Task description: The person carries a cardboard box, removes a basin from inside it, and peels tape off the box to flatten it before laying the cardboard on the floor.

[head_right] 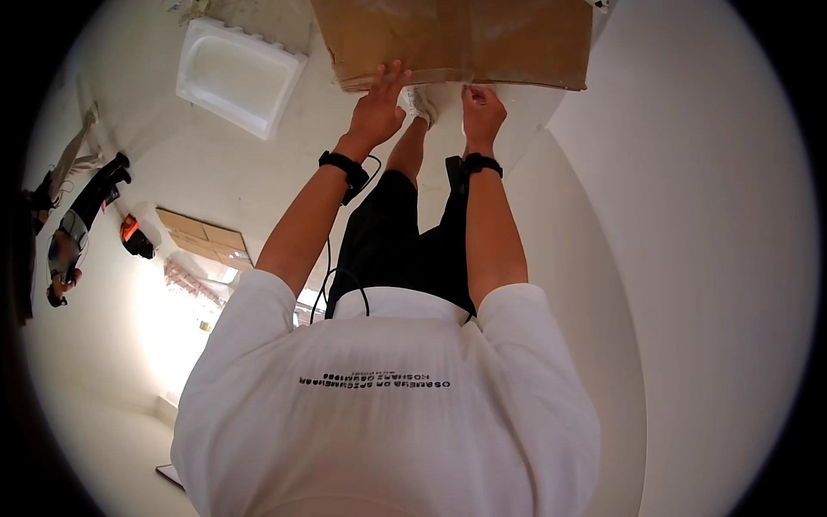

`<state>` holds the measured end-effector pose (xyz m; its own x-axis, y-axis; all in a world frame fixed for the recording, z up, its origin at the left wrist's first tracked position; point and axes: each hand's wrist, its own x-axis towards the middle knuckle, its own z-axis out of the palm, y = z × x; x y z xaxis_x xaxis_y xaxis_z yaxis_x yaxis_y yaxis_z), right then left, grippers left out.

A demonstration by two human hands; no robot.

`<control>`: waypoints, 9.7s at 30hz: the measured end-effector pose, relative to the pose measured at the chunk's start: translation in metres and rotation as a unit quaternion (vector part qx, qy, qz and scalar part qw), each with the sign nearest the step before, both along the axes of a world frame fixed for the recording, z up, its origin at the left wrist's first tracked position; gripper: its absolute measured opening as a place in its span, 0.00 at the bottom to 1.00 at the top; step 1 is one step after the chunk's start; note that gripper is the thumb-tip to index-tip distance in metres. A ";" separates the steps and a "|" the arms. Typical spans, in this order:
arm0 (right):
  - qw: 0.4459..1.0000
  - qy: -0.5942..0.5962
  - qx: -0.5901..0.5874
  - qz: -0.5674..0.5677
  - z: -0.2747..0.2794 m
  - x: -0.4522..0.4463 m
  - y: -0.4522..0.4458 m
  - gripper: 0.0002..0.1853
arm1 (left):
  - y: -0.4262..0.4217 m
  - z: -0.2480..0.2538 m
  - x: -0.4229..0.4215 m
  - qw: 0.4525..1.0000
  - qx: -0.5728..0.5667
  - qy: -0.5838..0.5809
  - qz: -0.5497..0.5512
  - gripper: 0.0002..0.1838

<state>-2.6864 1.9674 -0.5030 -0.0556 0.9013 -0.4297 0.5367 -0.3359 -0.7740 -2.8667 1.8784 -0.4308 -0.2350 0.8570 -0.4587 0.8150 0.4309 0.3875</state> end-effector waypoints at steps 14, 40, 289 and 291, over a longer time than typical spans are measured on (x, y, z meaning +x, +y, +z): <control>0.966 -0.173 0.170 0.089 -0.002 0.004 -0.009 0.05 | -0.002 0.003 0.009 0.999 0.026 0.005 -0.020 0.39; 0.971 -0.200 0.023 0.132 0.019 0.003 0.006 0.17 | 0.002 0.013 -0.006 0.999 0.014 0.033 -0.039 0.39; 0.943 -0.106 0.045 0.312 -0.028 -0.046 0.011 0.26 | 0.010 -0.017 -0.122 0.975 0.214 0.052 -0.025 0.52; 0.957 -0.157 0.004 0.243 -0.026 -0.041 0.006 0.27 | 0.010 -0.016 -0.119 0.978 0.204 0.039 -0.022 0.52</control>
<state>-2.7270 1.9730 -0.5294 -0.3374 0.8056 -0.4870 0.8351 0.0174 -0.5498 -2.9855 1.8884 -0.4464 -0.2141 0.9750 -0.0592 0.8633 0.2172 0.4556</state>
